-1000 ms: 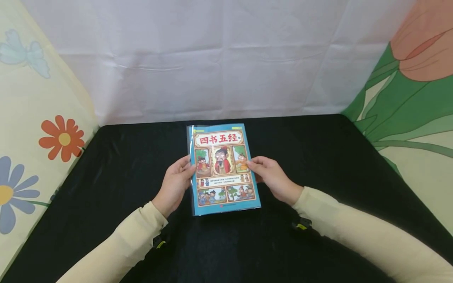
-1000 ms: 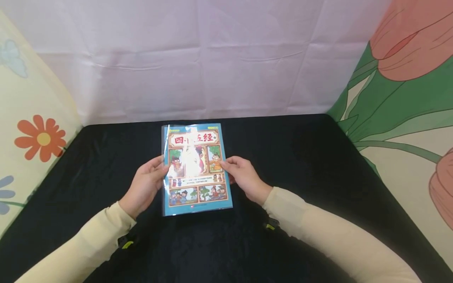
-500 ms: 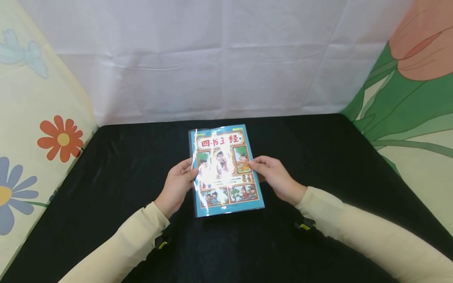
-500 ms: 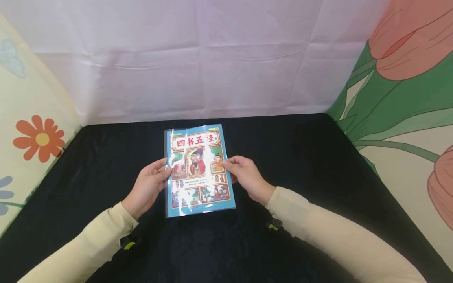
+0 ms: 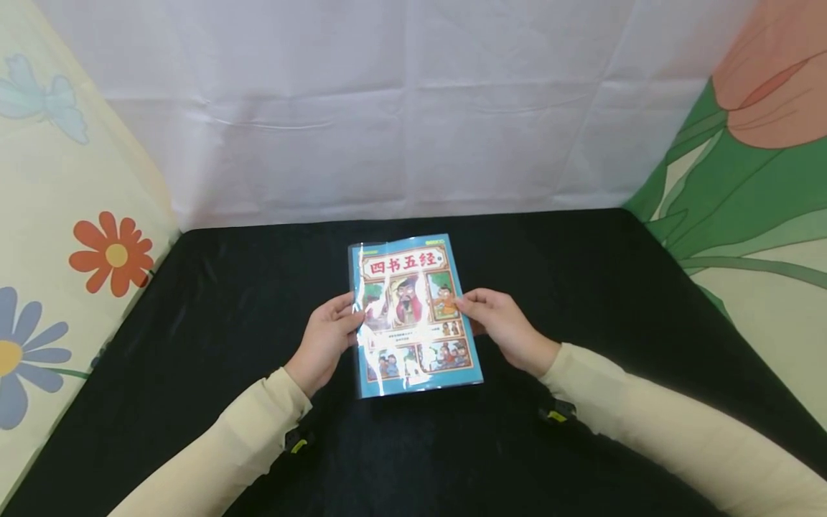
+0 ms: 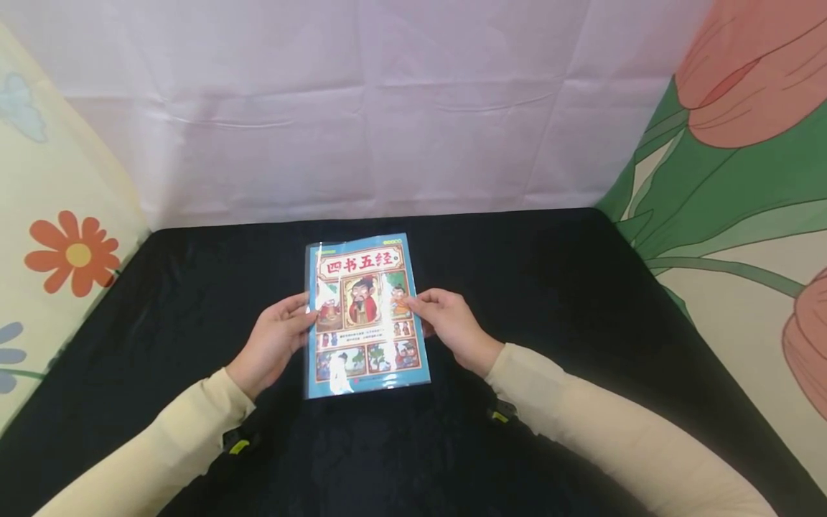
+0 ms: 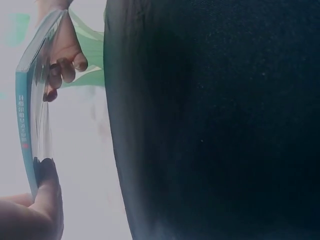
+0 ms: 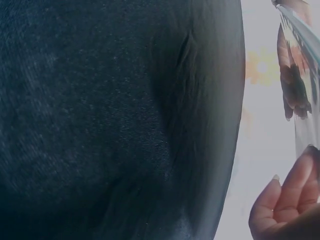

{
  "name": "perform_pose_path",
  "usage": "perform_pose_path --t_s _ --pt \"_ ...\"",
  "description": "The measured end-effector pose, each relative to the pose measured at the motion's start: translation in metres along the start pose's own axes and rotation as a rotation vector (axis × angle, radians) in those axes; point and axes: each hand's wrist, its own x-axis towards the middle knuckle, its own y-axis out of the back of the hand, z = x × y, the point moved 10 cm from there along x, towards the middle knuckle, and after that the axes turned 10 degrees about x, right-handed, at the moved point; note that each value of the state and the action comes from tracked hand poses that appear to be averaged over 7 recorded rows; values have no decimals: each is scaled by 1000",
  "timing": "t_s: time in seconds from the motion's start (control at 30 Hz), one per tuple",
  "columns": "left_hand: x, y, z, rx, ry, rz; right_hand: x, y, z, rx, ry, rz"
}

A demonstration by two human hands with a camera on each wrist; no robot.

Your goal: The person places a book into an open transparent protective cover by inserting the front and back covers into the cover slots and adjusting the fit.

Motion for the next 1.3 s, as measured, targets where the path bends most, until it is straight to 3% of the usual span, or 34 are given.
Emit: perform_pose_path --t_s 0.3,1.3 --pt "1 2 -3 12 45 40 -1 2 -1 -23 -32 7" --pt "8 0 -12 37 88 35 2 7 12 -55 -79 29"
